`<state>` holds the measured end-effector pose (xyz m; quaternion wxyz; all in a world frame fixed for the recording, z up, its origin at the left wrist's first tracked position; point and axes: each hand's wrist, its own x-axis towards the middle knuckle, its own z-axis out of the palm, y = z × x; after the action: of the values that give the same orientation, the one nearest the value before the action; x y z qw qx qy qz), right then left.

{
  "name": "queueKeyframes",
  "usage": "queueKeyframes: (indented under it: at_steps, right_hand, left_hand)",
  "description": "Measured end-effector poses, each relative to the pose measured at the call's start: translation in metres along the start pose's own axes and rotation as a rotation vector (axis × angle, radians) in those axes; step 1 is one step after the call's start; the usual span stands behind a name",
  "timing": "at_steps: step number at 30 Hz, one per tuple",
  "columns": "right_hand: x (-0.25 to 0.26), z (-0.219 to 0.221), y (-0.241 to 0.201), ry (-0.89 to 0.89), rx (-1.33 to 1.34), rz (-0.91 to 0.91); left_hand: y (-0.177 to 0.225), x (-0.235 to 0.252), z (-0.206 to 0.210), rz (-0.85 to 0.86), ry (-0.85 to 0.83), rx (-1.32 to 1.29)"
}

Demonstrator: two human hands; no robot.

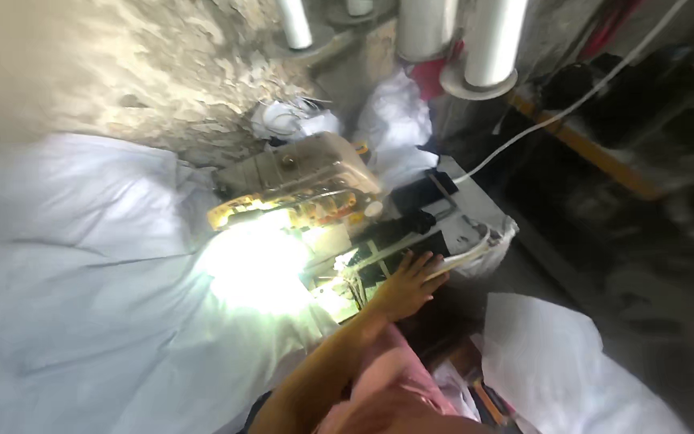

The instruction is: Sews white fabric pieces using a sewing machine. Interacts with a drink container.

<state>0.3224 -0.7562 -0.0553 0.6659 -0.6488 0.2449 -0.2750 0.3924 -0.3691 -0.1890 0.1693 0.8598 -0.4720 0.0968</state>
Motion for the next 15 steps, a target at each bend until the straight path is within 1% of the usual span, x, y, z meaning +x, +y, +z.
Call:
queueKeyframes:
  at_steps: [2, 4, 7, 9, 11, 15]
  right_hand:
    - [-0.024, 0.017, 0.004, -0.067, 0.022, 0.016]
    - [-0.05, 0.036, 0.008, -0.149, 0.057, 0.037]
    - [-0.088, 0.065, 0.015, -0.253, 0.117, 0.072]
    - [-0.109, 0.082, 0.021, -0.352, 0.134, 0.069]
    - [-0.128, 0.1, 0.028, -0.436, 0.139, 0.083]
    - [-0.163, 0.137, 0.038, -0.55, 0.205, 0.171]
  left_hand:
    - [0.006, -0.004, -0.003, 0.051, 0.132, 0.002]
    - [0.02, -0.01, -0.015, 0.04, 0.18, -0.072]
    - [0.048, -0.02, -0.032, -0.089, 0.176, -0.318]
    - [0.065, -0.028, -0.044, -0.202, 0.125, -0.509]
    - [0.075, -0.033, -0.054, -0.297, 0.088, -0.671]
    - [0.085, -0.036, -0.072, -0.464, 0.087, -0.964]
